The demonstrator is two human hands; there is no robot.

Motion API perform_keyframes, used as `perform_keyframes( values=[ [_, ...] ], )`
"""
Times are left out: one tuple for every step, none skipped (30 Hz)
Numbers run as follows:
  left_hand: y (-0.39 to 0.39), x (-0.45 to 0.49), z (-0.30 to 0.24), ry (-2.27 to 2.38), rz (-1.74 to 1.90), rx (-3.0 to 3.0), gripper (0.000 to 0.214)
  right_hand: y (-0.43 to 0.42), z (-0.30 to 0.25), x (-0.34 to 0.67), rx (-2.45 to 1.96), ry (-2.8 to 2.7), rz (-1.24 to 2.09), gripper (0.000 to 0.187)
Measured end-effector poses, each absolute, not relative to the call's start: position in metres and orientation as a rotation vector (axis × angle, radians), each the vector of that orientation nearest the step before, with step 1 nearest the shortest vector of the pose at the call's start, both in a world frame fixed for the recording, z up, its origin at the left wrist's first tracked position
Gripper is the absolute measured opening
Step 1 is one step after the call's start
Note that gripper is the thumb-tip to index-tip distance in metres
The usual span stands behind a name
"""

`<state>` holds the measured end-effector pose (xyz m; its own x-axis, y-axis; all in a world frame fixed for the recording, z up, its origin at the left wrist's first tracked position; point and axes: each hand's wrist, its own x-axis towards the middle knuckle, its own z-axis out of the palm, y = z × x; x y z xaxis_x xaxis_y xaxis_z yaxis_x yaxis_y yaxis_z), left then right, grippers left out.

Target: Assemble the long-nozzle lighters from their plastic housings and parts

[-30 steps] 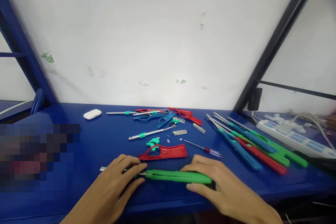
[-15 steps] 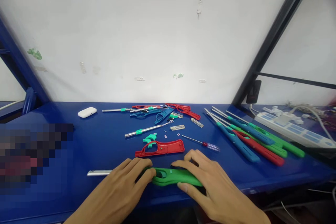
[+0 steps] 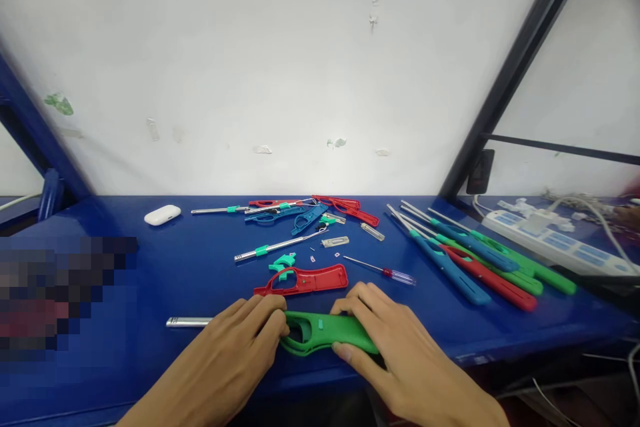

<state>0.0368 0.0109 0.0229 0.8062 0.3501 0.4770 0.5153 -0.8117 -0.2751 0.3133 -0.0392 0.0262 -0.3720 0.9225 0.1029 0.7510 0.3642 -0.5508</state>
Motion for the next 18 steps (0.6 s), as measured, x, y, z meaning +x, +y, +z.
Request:
perform_keyframes(
  values=[
    [0.011, 0.038, 0.022, -0.674, -0.574, -2.613, 0.044, -0.039, 0.026, 0.313, -1.461, -2.232, 0.594, 0.018],
    [0.012, 0.039, 0.02, -0.701, -0.57, -2.634, 0.042, -0.039, 0.027, 0.313, -1.462, -2.23, 0.592, 0.017],
    [0.013, 0.041, 0.019, -0.735, -0.562, -2.655, 0.04, -0.039, 0.027, 0.313, -1.464, -2.229, 0.584, 0.016],
    [0.014, 0.042, 0.018, -0.769, -0.548, -2.679, 0.039, -0.039, 0.026, 0.313, -1.466, -2.227, 0.566, 0.015],
    [0.015, 0.043, 0.016, -0.801, -0.543, -2.7, 0.037, -0.039, 0.025, 0.313, -1.467, -2.226, 0.54, 0.016],
    [0.017, 0.044, 0.015, -0.832, -0.55, -2.724, 0.035, -0.04, 0.024, 0.312, -1.466, -2.224, 0.505, 0.017],
    [0.018, 0.044, 0.013, -0.867, -0.571, -2.749, 0.034, -0.04, 0.023, 0.312, -1.462, -2.223, 0.463, 0.018],
    [0.02, 0.044, 0.011, -0.906, -0.596, -2.78, 0.032, -0.041, 0.021, 0.312, -1.456, -2.222, 0.417, 0.02],
    [0.021, 0.044, 0.009, -0.941, -0.636, -2.806, 0.03, -0.041, 0.019, 0.312, -1.447, -2.222, 0.368, 0.021],
    [0.022, 0.043, 0.006, -0.97, -0.68, -2.825, 0.03, -0.042, 0.017, 0.312, -1.435, -2.224, 0.321, 0.022],
    [0.023, 0.041, 0.004, -0.996, -0.724, -2.831, 0.033, -0.042, 0.016, 0.313, -1.423, -2.227, 0.278, 0.023],
    [0.023, 0.04, 0.002, -1.015, -0.761, -2.827, 0.037, -0.042, 0.014, 0.313, -1.413, -2.229, 0.244, 0.024],
    [0.024, 0.039, 0.0, -1.035, -0.786, -2.816, 0.042, -0.042, 0.012, 0.313, -1.407, -2.231, 0.22, 0.025],
    [0.024, 0.038, -0.002, -1.049, -0.801, -2.804, 0.045, -0.042, 0.011, 0.314, -1.402, -2.234, 0.206, 0.026],
    [0.024, 0.037, -0.003, -1.062, -0.807, -2.792, 0.046, -0.041, 0.009, 0.314, -1.399, -2.236, 0.2, 0.026],
    [0.023, 0.036, -0.004, -1.07, -0.807, -2.785, 0.046, -0.041, 0.008, 0.315, -1.399, -2.237, 0.201, 0.027],
    [0.023, 0.036, -0.005, -1.077, -0.808, -2.779, 0.045, -0.041, 0.007, 0.315, -1.398, -2.238, 0.204, 0.027],
    [0.023, 0.035, -0.006, -1.082, -0.807, -2.78, 0.044, -0.041, 0.007, 0.316, -1.397, -2.237, 0.212, 0.028]
  ],
)
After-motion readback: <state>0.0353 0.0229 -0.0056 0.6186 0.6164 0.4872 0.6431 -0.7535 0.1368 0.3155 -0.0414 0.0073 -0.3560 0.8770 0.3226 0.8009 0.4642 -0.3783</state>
